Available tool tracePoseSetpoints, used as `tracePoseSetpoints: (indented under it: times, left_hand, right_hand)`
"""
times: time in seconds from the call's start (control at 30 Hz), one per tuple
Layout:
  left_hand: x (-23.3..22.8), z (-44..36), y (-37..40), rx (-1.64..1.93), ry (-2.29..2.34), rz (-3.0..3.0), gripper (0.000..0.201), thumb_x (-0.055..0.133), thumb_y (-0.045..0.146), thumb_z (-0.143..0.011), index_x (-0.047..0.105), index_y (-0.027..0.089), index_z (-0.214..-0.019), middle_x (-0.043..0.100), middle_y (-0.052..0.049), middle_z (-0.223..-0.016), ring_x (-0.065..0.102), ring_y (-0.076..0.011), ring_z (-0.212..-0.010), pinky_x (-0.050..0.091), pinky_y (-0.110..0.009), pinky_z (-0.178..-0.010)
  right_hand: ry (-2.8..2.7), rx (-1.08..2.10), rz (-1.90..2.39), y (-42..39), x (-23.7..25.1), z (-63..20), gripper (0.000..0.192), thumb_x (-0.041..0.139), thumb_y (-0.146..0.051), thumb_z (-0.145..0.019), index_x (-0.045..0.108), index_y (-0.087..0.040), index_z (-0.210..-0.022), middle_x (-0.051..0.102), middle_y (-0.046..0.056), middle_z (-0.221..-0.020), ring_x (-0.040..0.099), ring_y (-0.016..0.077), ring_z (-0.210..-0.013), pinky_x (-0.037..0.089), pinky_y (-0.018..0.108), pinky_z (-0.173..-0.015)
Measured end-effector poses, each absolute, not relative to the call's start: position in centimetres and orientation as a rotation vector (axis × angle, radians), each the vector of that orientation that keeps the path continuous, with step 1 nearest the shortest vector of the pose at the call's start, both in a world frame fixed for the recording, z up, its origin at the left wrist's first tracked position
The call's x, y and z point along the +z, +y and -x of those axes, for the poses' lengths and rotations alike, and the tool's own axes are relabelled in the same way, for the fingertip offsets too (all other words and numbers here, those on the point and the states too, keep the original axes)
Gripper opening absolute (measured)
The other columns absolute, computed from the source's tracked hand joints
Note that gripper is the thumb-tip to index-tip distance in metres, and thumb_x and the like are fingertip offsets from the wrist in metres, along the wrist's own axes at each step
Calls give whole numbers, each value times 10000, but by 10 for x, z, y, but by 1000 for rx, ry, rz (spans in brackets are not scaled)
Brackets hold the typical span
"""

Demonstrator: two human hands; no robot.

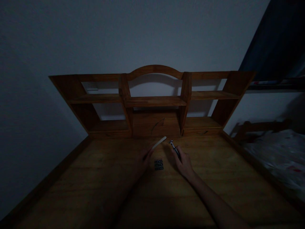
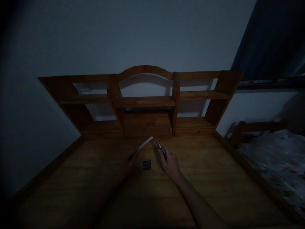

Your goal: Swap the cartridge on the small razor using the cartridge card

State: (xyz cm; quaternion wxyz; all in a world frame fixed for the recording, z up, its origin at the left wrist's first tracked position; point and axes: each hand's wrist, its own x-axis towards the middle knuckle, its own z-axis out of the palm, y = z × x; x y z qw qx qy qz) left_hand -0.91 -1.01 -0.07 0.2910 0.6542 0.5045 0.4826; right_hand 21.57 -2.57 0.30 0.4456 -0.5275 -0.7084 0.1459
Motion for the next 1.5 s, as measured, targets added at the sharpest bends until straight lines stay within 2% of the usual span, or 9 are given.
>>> tracePoseSetpoints:
  times: [0.17, 0.63, 0.8, 1.2, 1.5]
  left_hand:
    - [0, 11, -9, 1205, 1372, -1774, 381, 510, 477, -877, 669, 246, -1135, 698, -20, -1122, 636, -251, -1064, 486, -442, -979]
    - [-4, 11, -5, 1320, 1402, -1556, 387, 539, 478, -862, 661, 243, -1144, 665, -33, -1187, 602, -237, -1129, 465, -418, -1008]
    - [-6, 8, -5, 1221, 1325, -1622, 356, 588, 467, -830, 689, 250, -1093, 679, -29, -1158, 618, -245, -1106, 472, -428, -1002]
    - [-2, 10, 0, 1236, 1276, -1496, 426, 575, 504, -826, 688, 200, -1102, 703, -53, -1105, 645, -266, -1049, 508, -436, -938]
    - [8, 7, -7, 1176, 1271, -1523, 425, 543, 503, -843, 679, 210, -1118, 703, -32, -1110, 642, -247, -1055, 507, -403, -937]
  right_hand:
    - [-1737, 335, 1278, -28, 2, -217, 240, 424, -405, -948, 535, -201, -891, 540, -14, -613, 547, 148, -531, 350, 239, -538]
    - [-1733, 268, 1299, -27, 3, -214, 220, 440, -384, -938, 551, -200, -891, 571, -4, -621, 565, 151, -534, 363, 234, -527]
    - [-1744, 254, 1311, -27, 4, -213, 230, 436, -391, -934, 551, -202, -874, 554, -11, -593, 553, 146, -504, 351, 235, -506]
    - [-1750, 245, 1326, -25, 2, -213, 248, 433, -405, -932, 534, -203, -829, 545, -19, -578, 545, 140, -491, 332, 232, -501]
    - [-1772, 252, 1301, -25, 2, -214, 242, 429, -390, -932, 538, -203, -823, 568, -10, -601, 553, 145, -503, 335, 237, -514]
